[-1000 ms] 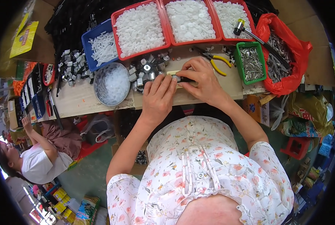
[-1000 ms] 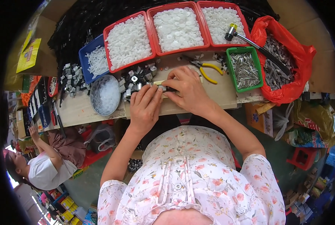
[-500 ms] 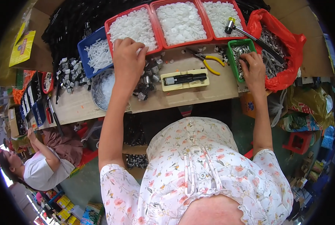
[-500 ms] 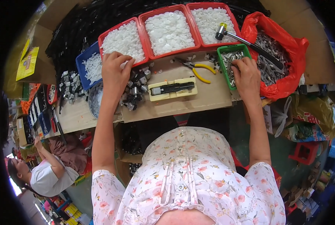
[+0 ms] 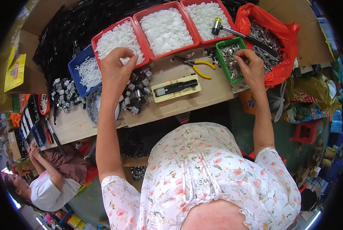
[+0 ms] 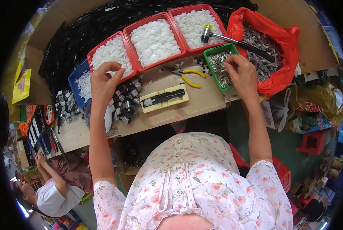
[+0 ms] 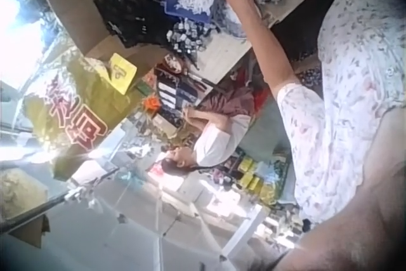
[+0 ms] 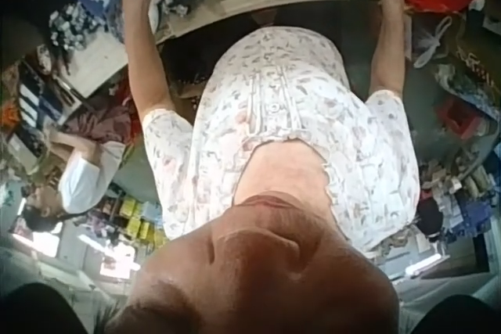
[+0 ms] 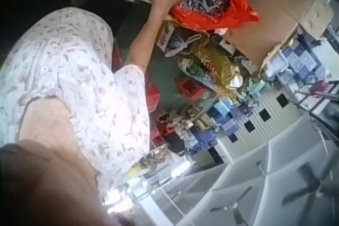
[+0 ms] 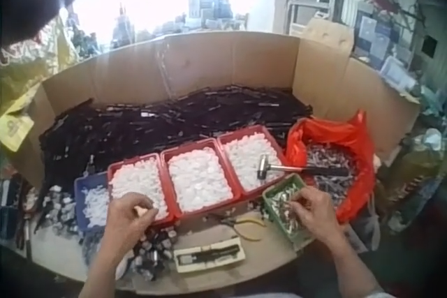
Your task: Manually assembling small components into a base using a jig, hammer, and pliers at a factory workbench.
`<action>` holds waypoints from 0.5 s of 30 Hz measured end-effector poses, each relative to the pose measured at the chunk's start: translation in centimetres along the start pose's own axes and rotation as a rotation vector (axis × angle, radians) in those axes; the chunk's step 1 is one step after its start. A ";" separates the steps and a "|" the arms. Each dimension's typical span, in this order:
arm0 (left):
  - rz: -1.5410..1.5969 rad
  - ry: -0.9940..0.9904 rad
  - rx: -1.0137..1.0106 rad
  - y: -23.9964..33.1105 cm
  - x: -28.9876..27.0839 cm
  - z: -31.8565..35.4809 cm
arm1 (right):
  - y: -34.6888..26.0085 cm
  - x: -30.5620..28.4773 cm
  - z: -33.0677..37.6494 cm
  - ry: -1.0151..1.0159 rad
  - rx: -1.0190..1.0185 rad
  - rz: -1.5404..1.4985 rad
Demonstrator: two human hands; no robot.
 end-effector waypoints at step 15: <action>1.657 -0.250 -1.112 2.0 7.8 13.7 | -13.5 8.4 5.5 -0.389 0.327 -1.123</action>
Point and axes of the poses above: each hand's wrist, its own z-axis away from the middle knuckle, its own x-axis out of the palm, y = z × x, the point moved 7 cm from there along -z, towards the middle knuckle, and after that the axes turned 15 degrees about y, right-handed, at the moved point
